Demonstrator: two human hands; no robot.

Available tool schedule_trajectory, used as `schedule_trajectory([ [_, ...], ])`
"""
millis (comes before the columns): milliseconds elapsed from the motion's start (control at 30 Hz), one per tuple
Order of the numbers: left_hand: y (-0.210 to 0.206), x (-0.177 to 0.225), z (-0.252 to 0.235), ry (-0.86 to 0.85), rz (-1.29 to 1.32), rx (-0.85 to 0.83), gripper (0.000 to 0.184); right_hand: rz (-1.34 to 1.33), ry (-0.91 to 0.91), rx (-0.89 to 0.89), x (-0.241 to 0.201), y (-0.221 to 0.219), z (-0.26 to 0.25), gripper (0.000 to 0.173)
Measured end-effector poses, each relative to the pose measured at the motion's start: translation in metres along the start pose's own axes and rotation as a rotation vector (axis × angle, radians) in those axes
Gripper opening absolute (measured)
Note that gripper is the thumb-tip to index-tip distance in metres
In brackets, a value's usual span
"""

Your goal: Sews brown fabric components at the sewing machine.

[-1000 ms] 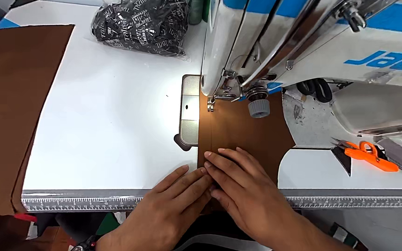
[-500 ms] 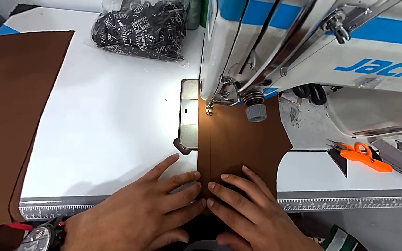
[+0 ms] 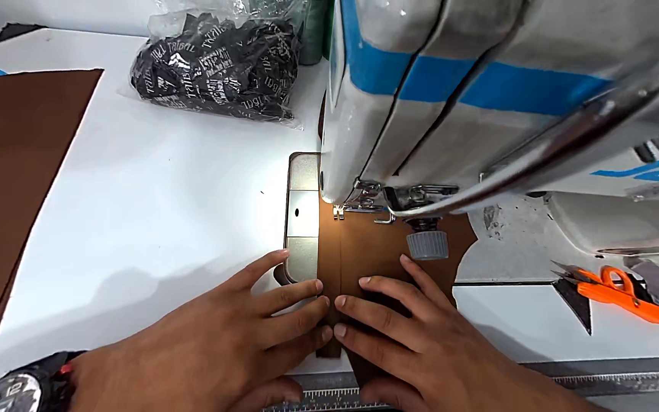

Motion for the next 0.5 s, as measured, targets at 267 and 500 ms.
schedule_trajectory([
  [267, 0.004, -0.034, -0.022, -0.016, -0.017, 0.040, 0.051, 0.057, 0.002, -0.028, 0.030, 0.004, -0.018, 0.053],
  [500, 0.011, -0.062, -0.040, -0.034, -0.031, 0.068, 0.050, 0.133, -0.024, -0.035, 0.061, 0.013, -0.032, 0.052],
])
Point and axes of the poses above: each hand's wrist, its own z-axis away from the middle knuckle, its own y-axis out of the back of the hand, x = y × z, the point moved 9 cm from there along -z, towards the middle knuckle, and after that the axes turned 11 degrees about y, right-handed, at the moved point
